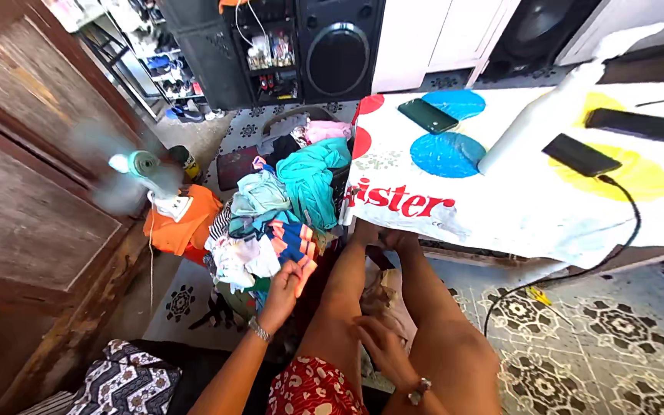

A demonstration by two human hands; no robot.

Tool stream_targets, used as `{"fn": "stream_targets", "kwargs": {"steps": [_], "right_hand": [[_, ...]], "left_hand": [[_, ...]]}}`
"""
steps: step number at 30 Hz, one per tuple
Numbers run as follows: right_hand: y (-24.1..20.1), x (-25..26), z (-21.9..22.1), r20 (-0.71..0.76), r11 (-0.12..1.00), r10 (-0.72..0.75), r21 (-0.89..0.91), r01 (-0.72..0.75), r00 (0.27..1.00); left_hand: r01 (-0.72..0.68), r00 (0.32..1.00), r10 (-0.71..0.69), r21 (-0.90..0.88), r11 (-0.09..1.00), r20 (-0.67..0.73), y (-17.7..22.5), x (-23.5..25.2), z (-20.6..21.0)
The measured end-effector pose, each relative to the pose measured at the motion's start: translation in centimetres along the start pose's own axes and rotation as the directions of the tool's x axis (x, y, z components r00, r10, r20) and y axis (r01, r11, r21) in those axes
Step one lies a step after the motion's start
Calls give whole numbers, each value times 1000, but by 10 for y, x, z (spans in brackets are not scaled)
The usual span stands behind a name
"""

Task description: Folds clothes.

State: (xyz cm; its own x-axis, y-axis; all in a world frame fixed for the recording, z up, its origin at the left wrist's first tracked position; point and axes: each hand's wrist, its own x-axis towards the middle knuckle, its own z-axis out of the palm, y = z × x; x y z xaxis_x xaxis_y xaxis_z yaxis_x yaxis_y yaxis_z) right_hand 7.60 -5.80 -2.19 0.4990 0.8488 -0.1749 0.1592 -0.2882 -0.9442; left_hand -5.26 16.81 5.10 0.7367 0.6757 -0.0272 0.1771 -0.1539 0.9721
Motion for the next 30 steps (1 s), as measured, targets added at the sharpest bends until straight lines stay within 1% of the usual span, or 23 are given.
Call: {"fn": "stream_targets", "kwargs": {"steps": [1,2,4,5,7,8,10,11,12,13,14,16,19,20,21,22,23,25,26,27,28,29,30], "right_hand": [[-13,3,13,43,989,37,145,-43,998],[-25,8,25,78,950,80,295,-99,994],[-45,24,43,105,832,155,522,-187,982],[-52,35,49,82,782,189,590,-200,979],[-64,53,54,44,735,229,648,-202,972],[-69,62,54,13,757,247,622,-201,969],[-78,71,54,-63,872,231,456,-178,971],[-75,71,53,-87,932,179,336,-140,980],[-65,70,54,-107,974,100,215,-75,989],[-54,66,56,-117,995,14,101,-2,993],[-45,59,57,-97,999,-44,7,45,994],[-40,37,60,7,991,-53,-119,53,999],[-52,5,78,157,960,-82,-254,121,984],[-68,-4,83,221,949,-100,-271,159,970],[-95,-11,84,318,939,-78,-296,178,945],[-135,-15,79,439,928,9,-339,156,899],[-176,-16,73,532,908,112,-398,131,840],[-244,-13,61,603,854,303,-515,71,738],[-258,-9,58,608,819,366,-570,67,705],[-247,-5,62,596,799,353,-593,98,721],[-203,-5,74,565,794,219,-577,191,795],[-131,-2,93,498,782,-55,-517,348,865],[-76,5,105,471,748,-175,-508,428,865]], "left_hand": [[-8,1000,8,-2,1000,17,2,-11,7],[-17,1000,17,-9,1000,24,4,-22,15],[-51,998,52,-28,998,34,9,-46,29],[-82,996,83,-35,996,39,11,-58,37],[-136,987,138,-38,990,79,9,-83,51],[-158,982,161,-31,987,102,5,-92,58],[-167,971,160,25,986,176,-9,-104,66],[-140,966,118,80,987,232,-15,-106,64],[-91,955,43,152,984,292,-21,-104,57],[-34,939,-46,224,974,340,-27,-98,47],[10,933,-112,287,958,341,-34,-90,36],[60,962,-160,400,915,221,-45,-72,11],[137,989,-147,482,865,-17,-39,-33,-23],[155,988,-127,484,861,-90,-33,-18,-30],[174,981,-111,487,856,-157,-27,-2,-34],[209,971,-119,499,841,-207,-22,14,-37],[264,959,-159,527,808,-236,-19,31,-39],[385,923,-286,607,695,-258,-23,60,-40],[421,904,-349,649,633,-246,-33,72,-39],[436,887,-407,685,584,-218,-46,79,-38],[434,876,-446,704,562,-185,-61,82,-37],[422,875,-458,704,571,-154,-75,81,-37],[416,878,-459,688,595,-133,-88,78,-37]]}}
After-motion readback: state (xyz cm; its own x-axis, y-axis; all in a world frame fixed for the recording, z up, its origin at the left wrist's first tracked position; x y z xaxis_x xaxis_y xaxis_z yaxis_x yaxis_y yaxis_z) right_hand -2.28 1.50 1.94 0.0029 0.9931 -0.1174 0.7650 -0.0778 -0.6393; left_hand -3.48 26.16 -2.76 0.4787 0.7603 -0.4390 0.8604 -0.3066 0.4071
